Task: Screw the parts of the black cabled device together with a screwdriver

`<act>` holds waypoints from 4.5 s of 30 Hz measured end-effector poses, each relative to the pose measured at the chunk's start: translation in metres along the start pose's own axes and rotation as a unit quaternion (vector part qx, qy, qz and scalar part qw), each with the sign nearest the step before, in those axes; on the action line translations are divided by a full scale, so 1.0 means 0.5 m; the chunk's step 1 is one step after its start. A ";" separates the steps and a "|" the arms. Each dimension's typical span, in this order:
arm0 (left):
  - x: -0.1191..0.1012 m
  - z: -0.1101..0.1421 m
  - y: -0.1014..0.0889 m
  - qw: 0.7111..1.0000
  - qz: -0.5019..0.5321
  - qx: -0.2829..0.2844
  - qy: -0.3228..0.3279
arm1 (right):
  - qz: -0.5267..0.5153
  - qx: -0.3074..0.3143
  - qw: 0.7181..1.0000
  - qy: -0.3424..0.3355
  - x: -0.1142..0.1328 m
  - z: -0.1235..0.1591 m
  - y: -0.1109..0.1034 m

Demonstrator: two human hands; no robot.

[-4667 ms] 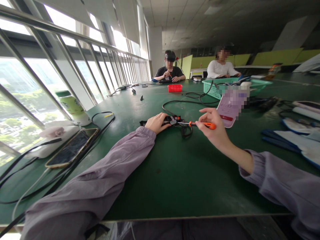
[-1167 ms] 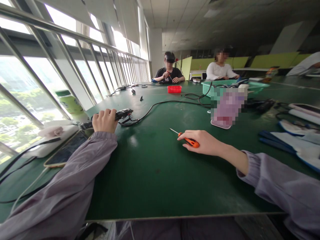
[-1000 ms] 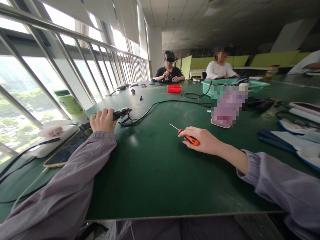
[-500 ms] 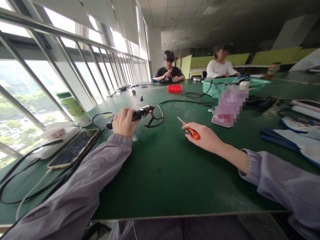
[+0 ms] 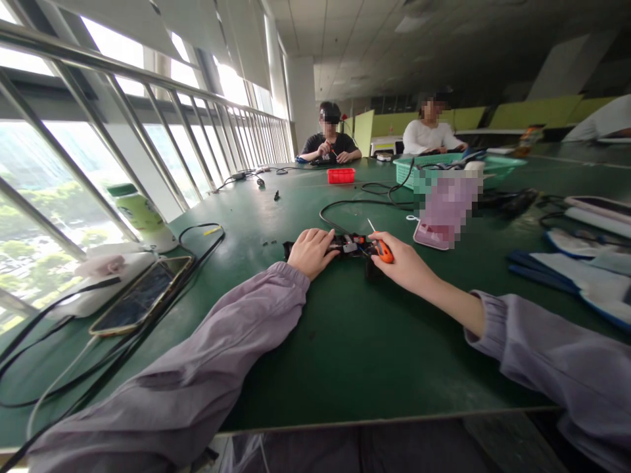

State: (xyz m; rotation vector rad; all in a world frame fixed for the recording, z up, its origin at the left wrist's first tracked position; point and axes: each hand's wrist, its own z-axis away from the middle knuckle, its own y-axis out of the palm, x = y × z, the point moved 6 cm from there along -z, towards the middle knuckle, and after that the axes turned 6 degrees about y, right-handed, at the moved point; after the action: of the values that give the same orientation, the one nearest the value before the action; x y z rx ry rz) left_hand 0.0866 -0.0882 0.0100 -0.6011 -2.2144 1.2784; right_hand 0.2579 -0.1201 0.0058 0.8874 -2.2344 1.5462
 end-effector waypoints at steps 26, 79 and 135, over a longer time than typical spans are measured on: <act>0.256 0.117 0.014 0.975 -0.009 0.186 -0.117 | 0.069 0.098 0.993 -0.013 0.004 -0.002 0.012; 0.060 0.066 -0.007 0.993 -0.039 0.109 -0.016 | 0.036 0.050 0.994 -0.095 0.022 -0.036 0.042; 0.035 0.008 -0.022 1.000 -0.001 -0.006 0.030 | 0.237 0.087 0.960 -0.117 0.019 -0.025 0.034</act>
State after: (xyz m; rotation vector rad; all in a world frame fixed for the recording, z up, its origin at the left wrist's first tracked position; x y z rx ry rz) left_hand 0.0691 -0.0854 0.0218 -0.6351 -2.1750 1.2303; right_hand 0.2386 -0.1078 0.0033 0.6302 -2.6556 1.9588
